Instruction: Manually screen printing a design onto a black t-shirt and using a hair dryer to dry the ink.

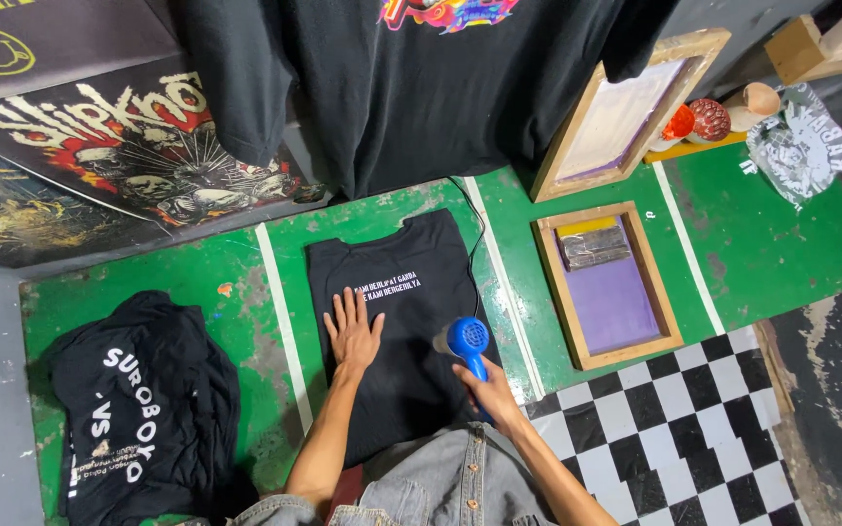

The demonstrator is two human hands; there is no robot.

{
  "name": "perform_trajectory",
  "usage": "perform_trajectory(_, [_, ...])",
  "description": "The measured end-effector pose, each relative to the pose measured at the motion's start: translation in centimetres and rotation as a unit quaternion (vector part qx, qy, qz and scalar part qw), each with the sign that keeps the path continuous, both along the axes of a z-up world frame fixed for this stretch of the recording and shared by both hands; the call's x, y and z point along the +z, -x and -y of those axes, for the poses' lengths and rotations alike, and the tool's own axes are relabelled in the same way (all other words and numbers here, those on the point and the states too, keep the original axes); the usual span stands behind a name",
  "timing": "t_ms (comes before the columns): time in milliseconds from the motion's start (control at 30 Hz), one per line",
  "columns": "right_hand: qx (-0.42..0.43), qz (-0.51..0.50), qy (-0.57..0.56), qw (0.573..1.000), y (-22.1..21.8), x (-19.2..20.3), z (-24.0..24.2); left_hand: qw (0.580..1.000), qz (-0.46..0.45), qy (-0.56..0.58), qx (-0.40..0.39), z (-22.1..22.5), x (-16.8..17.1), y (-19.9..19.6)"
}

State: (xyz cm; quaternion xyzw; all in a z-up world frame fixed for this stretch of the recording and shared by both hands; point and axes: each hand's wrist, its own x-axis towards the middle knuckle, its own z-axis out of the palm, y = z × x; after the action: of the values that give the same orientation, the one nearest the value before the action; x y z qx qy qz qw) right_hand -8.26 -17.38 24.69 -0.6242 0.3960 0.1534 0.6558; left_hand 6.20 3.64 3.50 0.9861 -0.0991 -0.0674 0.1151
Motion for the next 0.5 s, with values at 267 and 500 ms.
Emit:
perform_trajectory(267, [0.004, 0.132, -0.012, 0.991, -8.6, -3.2, -4.6, 0.944, 0.326, 0.045, -0.029, 6.8, -2.6, 0.3])
perform_trajectory(500, [0.139, 0.267, 0.041, 0.953, -9.5, 0.6, -7.2, 0.808, -0.032, 0.587, -0.034, 6.0, -3.1, 0.5])
